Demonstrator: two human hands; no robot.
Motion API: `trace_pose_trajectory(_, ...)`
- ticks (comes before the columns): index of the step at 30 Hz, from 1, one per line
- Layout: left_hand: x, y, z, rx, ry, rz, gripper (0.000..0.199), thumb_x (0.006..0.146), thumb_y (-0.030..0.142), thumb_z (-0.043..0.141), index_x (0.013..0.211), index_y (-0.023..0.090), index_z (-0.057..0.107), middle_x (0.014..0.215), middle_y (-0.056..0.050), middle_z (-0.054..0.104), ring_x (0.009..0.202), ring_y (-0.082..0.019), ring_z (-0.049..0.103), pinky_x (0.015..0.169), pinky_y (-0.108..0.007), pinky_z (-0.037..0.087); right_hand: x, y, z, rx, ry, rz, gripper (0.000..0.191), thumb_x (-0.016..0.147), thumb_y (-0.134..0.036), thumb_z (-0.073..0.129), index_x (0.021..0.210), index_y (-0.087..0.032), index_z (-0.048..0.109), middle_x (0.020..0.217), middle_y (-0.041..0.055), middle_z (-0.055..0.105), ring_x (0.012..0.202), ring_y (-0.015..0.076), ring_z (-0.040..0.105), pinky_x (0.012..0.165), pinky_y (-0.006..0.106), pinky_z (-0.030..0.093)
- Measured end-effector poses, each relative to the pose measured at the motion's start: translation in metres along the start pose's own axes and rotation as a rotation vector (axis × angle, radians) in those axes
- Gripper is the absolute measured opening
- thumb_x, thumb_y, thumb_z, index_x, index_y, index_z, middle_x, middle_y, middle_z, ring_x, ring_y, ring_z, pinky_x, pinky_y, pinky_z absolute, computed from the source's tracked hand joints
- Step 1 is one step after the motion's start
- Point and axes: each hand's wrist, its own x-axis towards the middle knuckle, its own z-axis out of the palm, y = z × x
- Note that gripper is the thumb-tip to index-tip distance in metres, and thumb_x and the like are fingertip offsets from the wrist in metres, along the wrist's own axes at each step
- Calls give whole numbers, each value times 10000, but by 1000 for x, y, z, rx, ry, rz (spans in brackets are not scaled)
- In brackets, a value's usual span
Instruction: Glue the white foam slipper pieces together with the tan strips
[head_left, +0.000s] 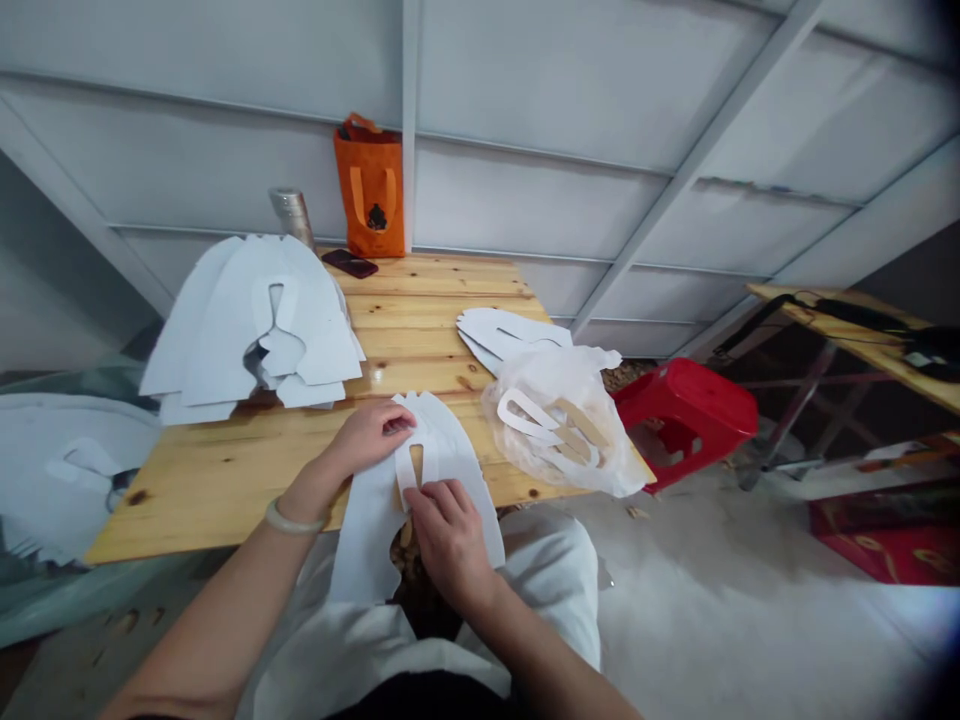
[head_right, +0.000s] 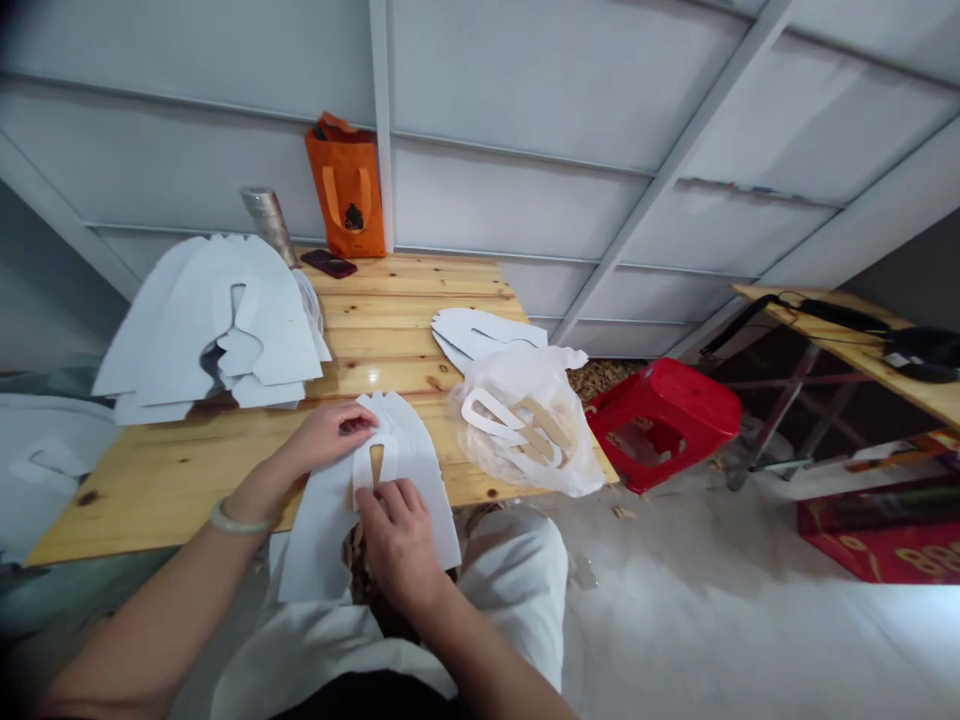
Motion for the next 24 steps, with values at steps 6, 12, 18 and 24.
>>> trace_pose_trajectory(6,-2,8,-9,54,-51,58,168,870,168,625,955,192,767,1007,-64,791,923,-220,734,837,-315,567,3,5,1,27,10,-18,231,997,-37,508,1102,-156,676,909,79,681,840,234,563,739,360,542)
trace_pose_trajectory(12,-29,13,-8,213,-69,143,297,968,168,525,1172,212,736,1280,-86,746,1168,-265,704,1028,-402,570,4,10,-3,47,59,-31,266,988,-25,512,1154,-167,664,936,83,690,859,232,587,749,351,563)
trace_pose_trajectory(18,-66,9,20,310,149,243,335,1039,116,410,1222,182,683,1266,-112,718,1196,-218,677,1060,-392,577,7,10,-7,68,50,-102,273,1001,-17,493,1190,-141,645,971,104,693,901,247,590,785,371,596)
trace_pose_trajectory(24,-70,9,21,295,182,302,295,1004,59,446,1122,186,685,1211,-102,736,1151,-212,696,1006,-372,599,10,17,-6,73,49,-116,288,1007,-30,500,1232,-151,634,1023,113,694,938,254,587,829,399,606)
